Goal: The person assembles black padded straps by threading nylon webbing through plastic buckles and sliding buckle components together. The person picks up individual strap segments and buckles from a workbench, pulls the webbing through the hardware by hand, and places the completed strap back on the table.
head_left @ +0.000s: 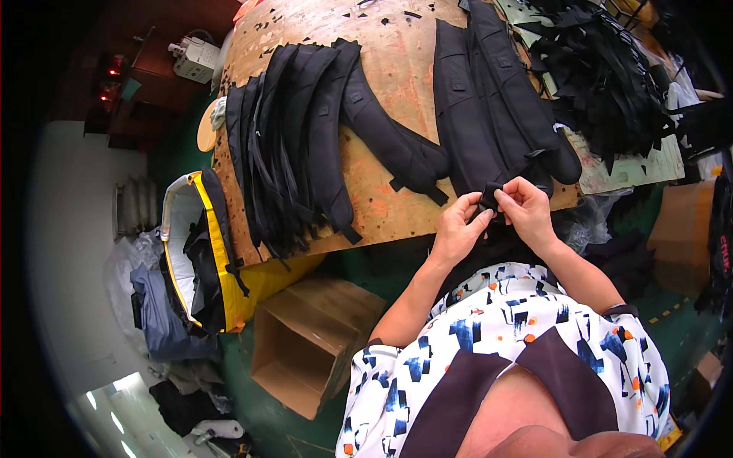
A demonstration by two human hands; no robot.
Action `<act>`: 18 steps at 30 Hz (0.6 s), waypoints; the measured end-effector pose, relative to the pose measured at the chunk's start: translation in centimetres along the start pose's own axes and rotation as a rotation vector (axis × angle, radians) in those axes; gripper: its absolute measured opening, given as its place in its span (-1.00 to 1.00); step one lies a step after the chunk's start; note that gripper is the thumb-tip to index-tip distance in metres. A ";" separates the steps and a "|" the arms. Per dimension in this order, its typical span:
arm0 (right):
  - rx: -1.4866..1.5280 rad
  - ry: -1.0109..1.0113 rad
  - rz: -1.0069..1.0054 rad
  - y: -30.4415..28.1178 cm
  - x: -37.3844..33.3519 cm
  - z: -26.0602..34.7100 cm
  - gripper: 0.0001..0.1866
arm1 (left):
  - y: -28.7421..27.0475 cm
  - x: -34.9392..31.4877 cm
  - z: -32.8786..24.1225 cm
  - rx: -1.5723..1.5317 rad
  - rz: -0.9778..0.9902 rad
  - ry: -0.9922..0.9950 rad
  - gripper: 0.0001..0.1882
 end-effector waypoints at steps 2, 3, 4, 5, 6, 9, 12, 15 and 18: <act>-0.160 -0.076 -0.031 -0.1 -0.1 0.4 -0.89 | 0.1 0.0 -0.1 -0.011 0.009 0.003 -0.66; -0.200 -0.161 -0.052 0.0 -0.3 1.2 -0.89 | 0.2 -0.1 -0.3 -0.014 0.007 0.006 -0.67; -0.240 -0.246 -0.072 0.0 -0.5 1.8 -0.89 | 0.3 -0.1 -0.4 -0.017 0.005 0.009 -0.67; -0.240 -0.246 -0.072 0.0 -0.6 1.6 -0.89 | 0.4 -0.1 -0.5 -0.018 0.006 0.009 -0.67; -0.233 -0.281 -0.074 0.0 -0.7 1.4 -0.90 | 0.5 -0.1 -0.6 -0.021 0.009 0.007 -0.66; -0.326 -0.386 -0.048 0.2 -1.1 2.1 -0.92 | 0.0 0.0 -0.2 -0.022 0.016 0.020 -0.65; -0.433 -0.425 -0.003 0.4 -1.5 2.8 -0.94 | -0.3 0.0 0.0 -0.032 0.031 0.041 -0.63; -0.484 -0.481 -0.043 0.2 -1.6 3.3 -0.95 | 0.0 -0.1 -0.1 -0.055 0.031 0.045 -0.63; -0.691 -0.609 -0.074 0.7 -2.0 4.0 -0.95 | 0.1 -0.2 -0.1 -0.064 -0.003 0.033 -0.66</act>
Point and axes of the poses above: each hand's wrist, its own x-axis towards the middle knuckle, its own y-axis out of the palm, z = x × y, the point moved 6 cm from there along x, towards the middle knuckle, and after that the axes turned 2 degrees about x, right-handed, at the moved point
